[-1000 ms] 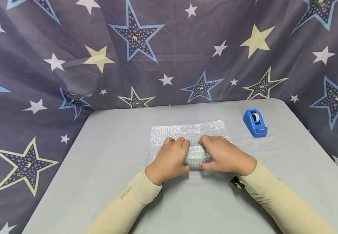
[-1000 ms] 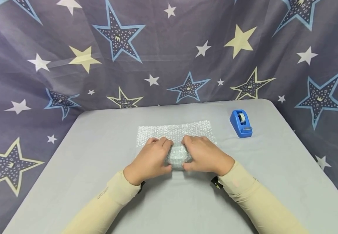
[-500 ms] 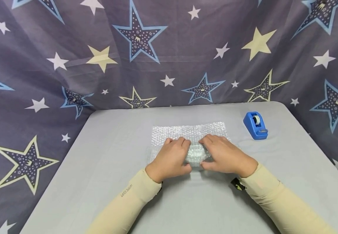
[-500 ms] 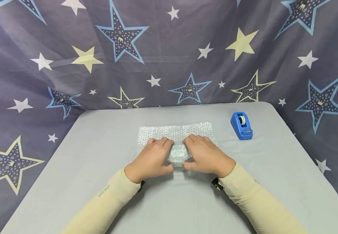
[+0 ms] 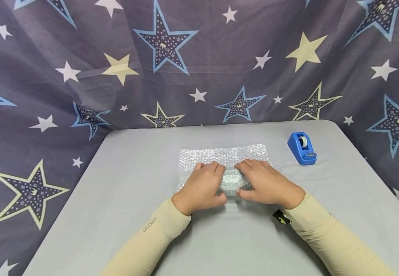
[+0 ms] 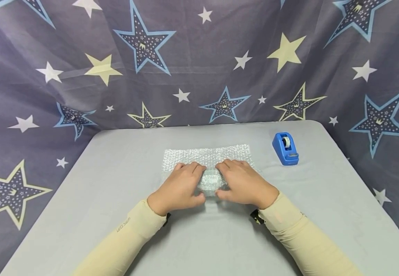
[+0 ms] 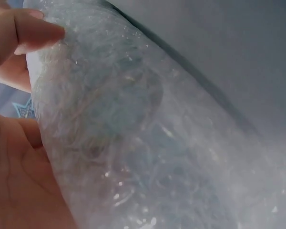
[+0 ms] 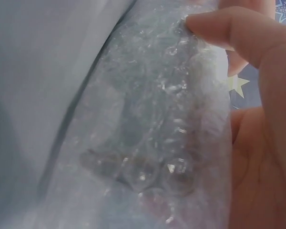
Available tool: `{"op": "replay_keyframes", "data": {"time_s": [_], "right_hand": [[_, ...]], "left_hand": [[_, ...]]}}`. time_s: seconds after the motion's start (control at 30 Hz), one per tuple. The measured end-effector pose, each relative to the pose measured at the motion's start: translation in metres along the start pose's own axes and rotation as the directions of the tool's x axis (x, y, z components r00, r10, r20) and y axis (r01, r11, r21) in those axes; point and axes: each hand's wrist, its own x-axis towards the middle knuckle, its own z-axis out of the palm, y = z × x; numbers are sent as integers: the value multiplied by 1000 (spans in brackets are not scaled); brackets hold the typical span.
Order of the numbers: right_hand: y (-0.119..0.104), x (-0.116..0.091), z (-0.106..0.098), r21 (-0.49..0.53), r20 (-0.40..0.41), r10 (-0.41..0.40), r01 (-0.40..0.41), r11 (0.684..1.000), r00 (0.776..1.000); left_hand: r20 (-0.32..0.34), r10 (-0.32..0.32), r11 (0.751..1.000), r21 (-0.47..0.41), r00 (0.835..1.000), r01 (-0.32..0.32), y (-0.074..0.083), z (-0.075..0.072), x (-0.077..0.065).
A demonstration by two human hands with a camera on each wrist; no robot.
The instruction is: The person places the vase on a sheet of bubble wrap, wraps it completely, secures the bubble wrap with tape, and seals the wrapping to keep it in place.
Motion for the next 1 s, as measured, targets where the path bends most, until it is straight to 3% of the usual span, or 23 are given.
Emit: {"op": "replay_keyframes", "data": {"time_s": [0.2,0.37,0.57,0.83,1.0], "right_hand": [[2,0,1,-1,-6,-13,13,1000,1000],[2,0,0,-5,-6,-11,11,1000,1000],[0,-1,1,-29,-4,2,-3,1000,1000],[-4,-1,-2,-80,-101,-66,58,995,993],[-9,0,-3,-129,-95,-56,43,991,994]], "left_hand": [[23,-7,999,45,1000,5,0,1,0],[-1,-11,998,61,1000,11,1,2,1],[-29,-15,999,43,999,16,0,4,2],[-24,-36,999,5,999,36,-3,5,2],[-35,-33,999,6,999,33,-3,6,2]]}}
